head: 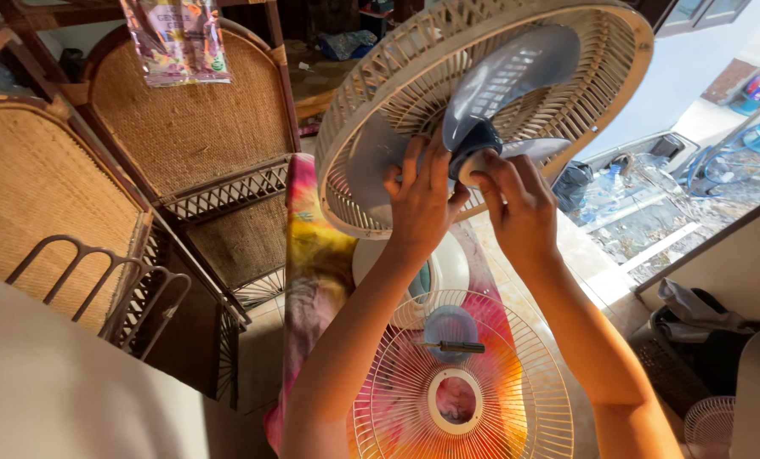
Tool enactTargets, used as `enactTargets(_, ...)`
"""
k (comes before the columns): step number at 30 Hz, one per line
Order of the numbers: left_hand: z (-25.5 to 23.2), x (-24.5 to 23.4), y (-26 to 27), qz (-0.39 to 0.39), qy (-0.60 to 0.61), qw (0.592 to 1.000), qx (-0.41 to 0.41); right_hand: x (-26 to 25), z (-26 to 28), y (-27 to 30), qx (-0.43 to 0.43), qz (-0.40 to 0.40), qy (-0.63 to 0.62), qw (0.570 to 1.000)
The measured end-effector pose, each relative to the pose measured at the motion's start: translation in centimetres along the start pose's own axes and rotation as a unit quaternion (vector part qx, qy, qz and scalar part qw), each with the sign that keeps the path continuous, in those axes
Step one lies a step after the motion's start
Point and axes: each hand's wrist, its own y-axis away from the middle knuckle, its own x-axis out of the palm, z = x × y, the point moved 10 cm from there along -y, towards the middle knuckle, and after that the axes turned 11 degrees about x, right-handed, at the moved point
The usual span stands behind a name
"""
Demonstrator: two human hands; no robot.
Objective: The person reassembles an electric fan by attaching the front grille, mounting the fan blade onto the motor shaft, and securing it with a nut. The person uses a screwdriver to tighten the nut and completes the assembly.
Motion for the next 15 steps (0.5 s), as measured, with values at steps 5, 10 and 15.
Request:
enactTargets(5,0.0,0.1,0.1,0.016,0.023,1.000,-0.004,0.7,-1.3,0.5,0.052,0.029,-0.011,0.998)
enactTargets(10,0.0,0.3,0.1,0.036,0.028,0.999,-0.008,2.2,-3.9,-0.2,0.081,0.044,0.147,0.985)
enactTargets(15,-0.1,0.4,0.0,0.021,0.000,1.000,-0.007,1.6,-2.5,-0.5,0.052,-0.027,0.154,0.986)
